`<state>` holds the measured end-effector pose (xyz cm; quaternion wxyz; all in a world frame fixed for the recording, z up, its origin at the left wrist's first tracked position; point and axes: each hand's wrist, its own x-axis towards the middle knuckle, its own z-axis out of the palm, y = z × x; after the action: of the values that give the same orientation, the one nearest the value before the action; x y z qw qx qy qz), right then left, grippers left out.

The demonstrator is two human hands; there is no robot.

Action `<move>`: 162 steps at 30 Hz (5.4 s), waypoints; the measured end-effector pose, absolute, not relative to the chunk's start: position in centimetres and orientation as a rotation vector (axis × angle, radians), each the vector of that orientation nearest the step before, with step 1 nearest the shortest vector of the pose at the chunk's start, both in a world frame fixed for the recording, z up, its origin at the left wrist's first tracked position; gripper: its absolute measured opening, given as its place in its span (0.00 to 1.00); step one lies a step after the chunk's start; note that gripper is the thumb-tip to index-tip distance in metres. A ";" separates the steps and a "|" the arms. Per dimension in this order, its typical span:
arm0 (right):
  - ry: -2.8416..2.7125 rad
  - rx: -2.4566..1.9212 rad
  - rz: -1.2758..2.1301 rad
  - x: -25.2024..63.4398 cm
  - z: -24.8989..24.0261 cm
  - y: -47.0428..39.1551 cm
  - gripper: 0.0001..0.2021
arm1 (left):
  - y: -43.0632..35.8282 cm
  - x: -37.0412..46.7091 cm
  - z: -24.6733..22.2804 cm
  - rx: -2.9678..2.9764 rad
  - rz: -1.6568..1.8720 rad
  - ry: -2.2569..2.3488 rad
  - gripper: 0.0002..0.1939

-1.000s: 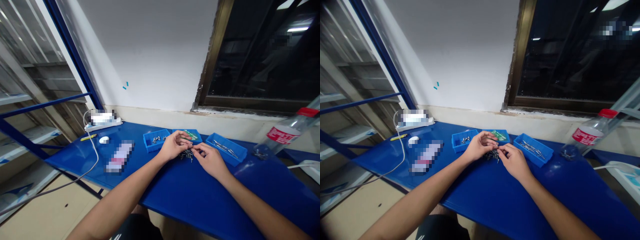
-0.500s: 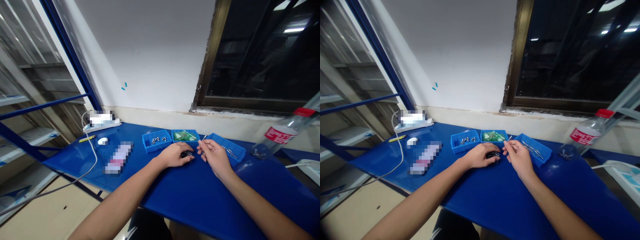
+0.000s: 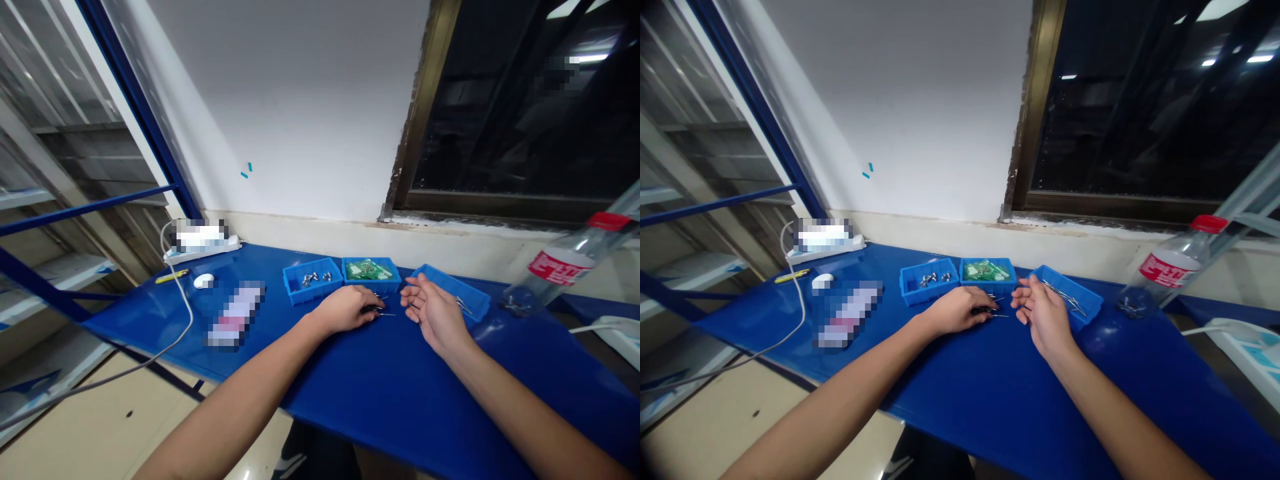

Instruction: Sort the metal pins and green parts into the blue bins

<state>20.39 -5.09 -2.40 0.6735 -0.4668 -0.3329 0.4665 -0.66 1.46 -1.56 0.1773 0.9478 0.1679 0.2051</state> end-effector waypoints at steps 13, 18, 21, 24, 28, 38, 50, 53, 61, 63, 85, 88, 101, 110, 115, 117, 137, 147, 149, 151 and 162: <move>-1.045 -1.132 0.937 20.6 -2.9 -4.6 0.25 | 1.2 -0.4 -1.4 2.709 0.603 0.495 0.15; -1.096 -1.146 0.923 20.8 -3.2 -4.5 0.25 | 1.4 -0.2 -1.6 2.744 0.580 0.476 0.14; -1.116 -1.150 0.920 20.8 -3.2 -4.5 0.25 | 1.3 -0.1 -1.4 2.763 0.585 0.483 0.13; -1.167 -1.167 0.880 20.9 -3.3 -4.5 0.25 | 1.1 0.0 -1.3 2.760 0.604 0.489 0.11; -1.303 -1.212 0.735 21.0 -3.4 -4.6 0.22 | 0.9 0.1 -1.3 2.671 0.697 0.549 0.12; -1.783 -1.242 0.191 20.7 -2.6 -5.3 0.07 | 1.2 0.4 -1.4 2.042 1.020 0.753 0.11; -1.718 -1.269 0.354 20.4 -3.0 -5.2 0.13 | 0.0 0.6 -0.7 1.936 0.970 0.713 0.19; -1.664 -1.289 0.320 20.5 -2.8 -5.4 0.07 | -0.2 0.4 -0.5 1.891 0.856 0.749 0.26; -1.734 -1.262 0.358 20.4 -3.2 -5.3 0.07 | 0.4 0.5 -1.3 1.902 0.884 0.664 0.17; -1.715 -1.284 0.402 20.4 -3.3 -5.2 0.10 | 0.7 0.4 -1.6 1.932 0.927 0.686 0.26; -1.579 -1.263 0.695 20.9 -4.2 -4.5 0.15 | 0.7 0.2 -0.7 2.112 0.857 0.708 0.29; -1.600 -1.296 0.654 21.0 -4.1 -4.6 0.15 | 0.7 0.2 -0.6 2.107 0.905 0.756 0.27; -1.584 -1.210 0.866 20.5 -4.7 -4.6 0.17 | 0.5 0.5 -0.6 1.817 0.966 0.635 0.26; -1.435 -1.154 0.839 20.6 -4.2 -4.5 0.19 | 0.6 0.3 -0.3 1.663 0.923 0.576 0.30; -1.433 -1.136 0.828 20.4 -4.1 -4.7 0.20 | 0.8 0.5 -0.7 1.616 0.914 0.526 0.30; -1.408 -1.149 0.833 20.2 -3.9 -4.7 0.21 | 0.8 0.5 -0.8 1.650 0.929 0.538 0.28; -0.872 -1.114 1.120 20.4 -2.2 -5.1 0.22 | 1.7 -0.2 -2.1 2.710 0.590 0.518 0.13; -1.000 -1.151 1.035 20.7 -2.6 -4.8 0.24 | 1.3 0.0 -1.5 2.574 0.771 0.566 0.11; -1.050 -1.162 0.994 20.7 -2.6 -4.8 0.24 | 1.0 0.0 -1.1 2.485 0.841 0.609 0.11; -1.114 -1.179 0.940 20.7 -2.8 -4.7 0.24 | 0.7 0.1 -0.7 2.357 0.926 0.648 0.13; -1.521 -1.231 0.681 20.7 -4.6 -4.3 0.11 | 0.3 0.6 -1.0 1.751 1.032 0.671 0.11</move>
<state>20.71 -4.35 -4.64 0.5098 -0.5112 -0.6315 0.2829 0.62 0.35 -0.95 0.4801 0.7177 0.2749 0.4229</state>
